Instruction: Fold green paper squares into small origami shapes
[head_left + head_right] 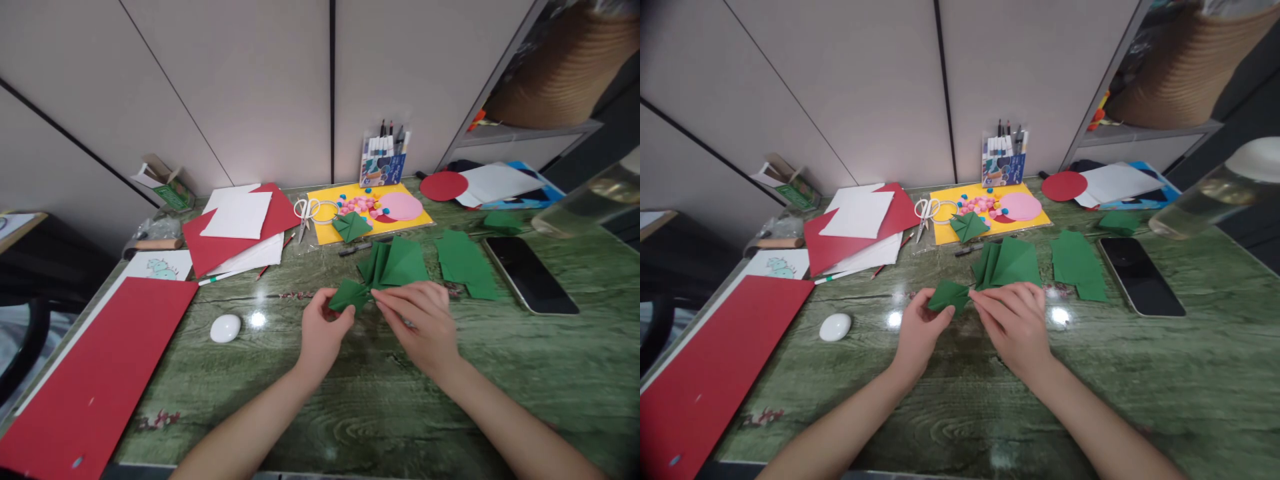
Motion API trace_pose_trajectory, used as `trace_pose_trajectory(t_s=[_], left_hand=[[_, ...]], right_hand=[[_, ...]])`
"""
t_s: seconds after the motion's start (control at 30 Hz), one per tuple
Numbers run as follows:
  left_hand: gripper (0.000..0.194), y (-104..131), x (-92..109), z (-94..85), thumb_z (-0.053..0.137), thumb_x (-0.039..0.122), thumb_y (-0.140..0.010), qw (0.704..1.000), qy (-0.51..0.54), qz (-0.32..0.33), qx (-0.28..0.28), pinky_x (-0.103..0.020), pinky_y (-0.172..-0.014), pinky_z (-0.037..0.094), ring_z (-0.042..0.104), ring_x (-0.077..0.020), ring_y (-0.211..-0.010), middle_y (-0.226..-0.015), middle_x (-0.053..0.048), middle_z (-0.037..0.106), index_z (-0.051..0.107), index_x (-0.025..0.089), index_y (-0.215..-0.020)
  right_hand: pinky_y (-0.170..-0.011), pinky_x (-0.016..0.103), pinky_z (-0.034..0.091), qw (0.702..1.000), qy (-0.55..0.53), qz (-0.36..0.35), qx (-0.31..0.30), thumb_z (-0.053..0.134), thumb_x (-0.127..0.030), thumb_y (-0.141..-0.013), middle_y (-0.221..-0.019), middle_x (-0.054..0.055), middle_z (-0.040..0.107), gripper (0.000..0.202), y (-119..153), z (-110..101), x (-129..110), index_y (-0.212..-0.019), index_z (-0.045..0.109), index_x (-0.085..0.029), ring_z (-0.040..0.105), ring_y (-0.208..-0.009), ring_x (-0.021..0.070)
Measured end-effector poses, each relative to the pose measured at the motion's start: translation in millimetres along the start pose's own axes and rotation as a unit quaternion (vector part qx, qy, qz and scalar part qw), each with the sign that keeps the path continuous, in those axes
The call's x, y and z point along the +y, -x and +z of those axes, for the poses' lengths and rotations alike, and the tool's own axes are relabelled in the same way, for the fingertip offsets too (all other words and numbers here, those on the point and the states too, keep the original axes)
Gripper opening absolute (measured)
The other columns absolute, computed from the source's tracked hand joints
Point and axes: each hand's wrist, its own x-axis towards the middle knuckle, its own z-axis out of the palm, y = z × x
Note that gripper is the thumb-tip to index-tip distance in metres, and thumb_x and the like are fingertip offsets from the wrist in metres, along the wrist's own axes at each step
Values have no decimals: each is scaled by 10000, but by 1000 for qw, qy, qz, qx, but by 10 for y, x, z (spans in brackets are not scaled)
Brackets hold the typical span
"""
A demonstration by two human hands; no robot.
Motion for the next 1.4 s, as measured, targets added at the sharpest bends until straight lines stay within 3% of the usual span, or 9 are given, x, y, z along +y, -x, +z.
trace_pose_trajectory(t_s=[0.23, 0.4, 0.73, 1.03, 1.4], left_hand=[[129, -15, -31, 5, 608, 188, -690, 1000, 21, -7, -7, -208, -624, 402, 509, -120, -676, -720, 15, 557, 547, 170, -802], [138, -21, -27, 9, 620, 190, -676, 999, 40, -21, -16, -213, -637, 404, 518, -122, -684, -725, 16, 567, 558, 163, -797], [141, -26, -3, 29, 630, 184, -657, 996, 57, -46, -42, -211, -626, 401, 518, -120, -675, -712, 21, 565, 570, 158, -781], [128, -26, -2, 32, 625, 163, -656, 995, 68, -50, -52, -206, -621, 391, 508, -110, -664, -703, 27, 566, 579, 157, -775], [138, -33, -6, 35, 635, 170, -643, 994, 71, -63, -54, -208, -612, 395, 513, -112, -649, -694, 26, 571, 578, 159, -768]], right_hand=[[-732, 357, 399, 996, -88, -2, -28, 631, -132, -750, -771, 9, 681, 129, -1, 26, -10, -817, 648, -240, 584, -738, 171], [-684, 343, 442, 985, -163, 34, -50, 594, -151, -777, -747, 18, 668, 105, -11, 54, -7, -813, 645, -235, 597, -729, 174], [-624, 310, 488, 964, -207, 136, -91, 625, -229, -750, -711, 15, 642, 119, -21, 26, -29, -868, 646, -231, 602, -684, 179], [-641, 315, 486, 962, -233, 98, -106, 590, -208, -777, -750, 31, 659, 121, -52, -9, -51, -863, 671, -232, 596, -720, 178], [-660, 330, 470, 978, -186, 49, -83, 565, -177, -793, -759, 32, 664, 141, -15, 19, -49, -890, 653, -232, 591, -717, 174]])
